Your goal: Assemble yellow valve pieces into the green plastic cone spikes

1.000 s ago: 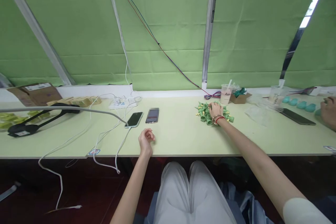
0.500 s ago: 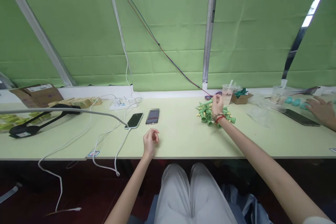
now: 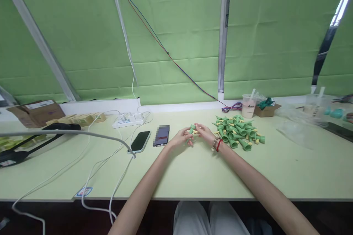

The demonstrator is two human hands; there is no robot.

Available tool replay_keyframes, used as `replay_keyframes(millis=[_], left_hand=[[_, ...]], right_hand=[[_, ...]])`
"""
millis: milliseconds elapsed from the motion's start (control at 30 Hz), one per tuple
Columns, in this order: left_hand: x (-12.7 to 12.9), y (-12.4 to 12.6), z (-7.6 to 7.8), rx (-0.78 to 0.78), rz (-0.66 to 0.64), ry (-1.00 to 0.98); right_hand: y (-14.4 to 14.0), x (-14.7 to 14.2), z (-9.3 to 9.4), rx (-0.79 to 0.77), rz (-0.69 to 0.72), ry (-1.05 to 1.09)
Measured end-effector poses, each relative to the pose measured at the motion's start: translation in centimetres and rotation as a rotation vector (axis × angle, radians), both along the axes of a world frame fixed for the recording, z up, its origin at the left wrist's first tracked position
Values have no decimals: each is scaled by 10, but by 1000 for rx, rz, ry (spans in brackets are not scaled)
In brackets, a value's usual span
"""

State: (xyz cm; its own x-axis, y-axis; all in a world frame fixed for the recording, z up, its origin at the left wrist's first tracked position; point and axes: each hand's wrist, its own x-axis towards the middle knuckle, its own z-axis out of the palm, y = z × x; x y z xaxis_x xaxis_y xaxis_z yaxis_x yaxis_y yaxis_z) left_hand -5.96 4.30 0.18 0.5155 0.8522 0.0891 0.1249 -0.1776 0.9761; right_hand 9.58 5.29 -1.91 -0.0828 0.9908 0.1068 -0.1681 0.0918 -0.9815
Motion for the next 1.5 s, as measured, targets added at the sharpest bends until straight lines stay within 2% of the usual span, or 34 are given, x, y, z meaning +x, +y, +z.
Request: replay_keyframes(millis=[100,200,300,400,500,567,967,1267,1500], left_hand=[[1,9,-12,37,112,-82],[3,7,-21,99,240,-58],[3,2,-23,171,292,-64],[1,1,-21,148,343,-88],[-1,1,-19,83,321,-99],[-1,0,-18,70,306,-113],[5,-13,-17,-3,278,-154],[6,-6,-25,-10,266,-116],[3,-9,-16,62,374,-146]], right_hand=[[0,-2,-13,-59,-22,69],[-7,-8,-21,-78,-18,79],[-14,-13,-21,-107,30,118],[-21,-12,-15,-141,82,217],[-25,-9,-12,-144,77,344],[-25,-7,-12,-130,57,356],[-23,-9,-17,-9,-35,171],[-19,-6,-15,140,-179,-10],[-23,-6,-11,-23,20,156]])
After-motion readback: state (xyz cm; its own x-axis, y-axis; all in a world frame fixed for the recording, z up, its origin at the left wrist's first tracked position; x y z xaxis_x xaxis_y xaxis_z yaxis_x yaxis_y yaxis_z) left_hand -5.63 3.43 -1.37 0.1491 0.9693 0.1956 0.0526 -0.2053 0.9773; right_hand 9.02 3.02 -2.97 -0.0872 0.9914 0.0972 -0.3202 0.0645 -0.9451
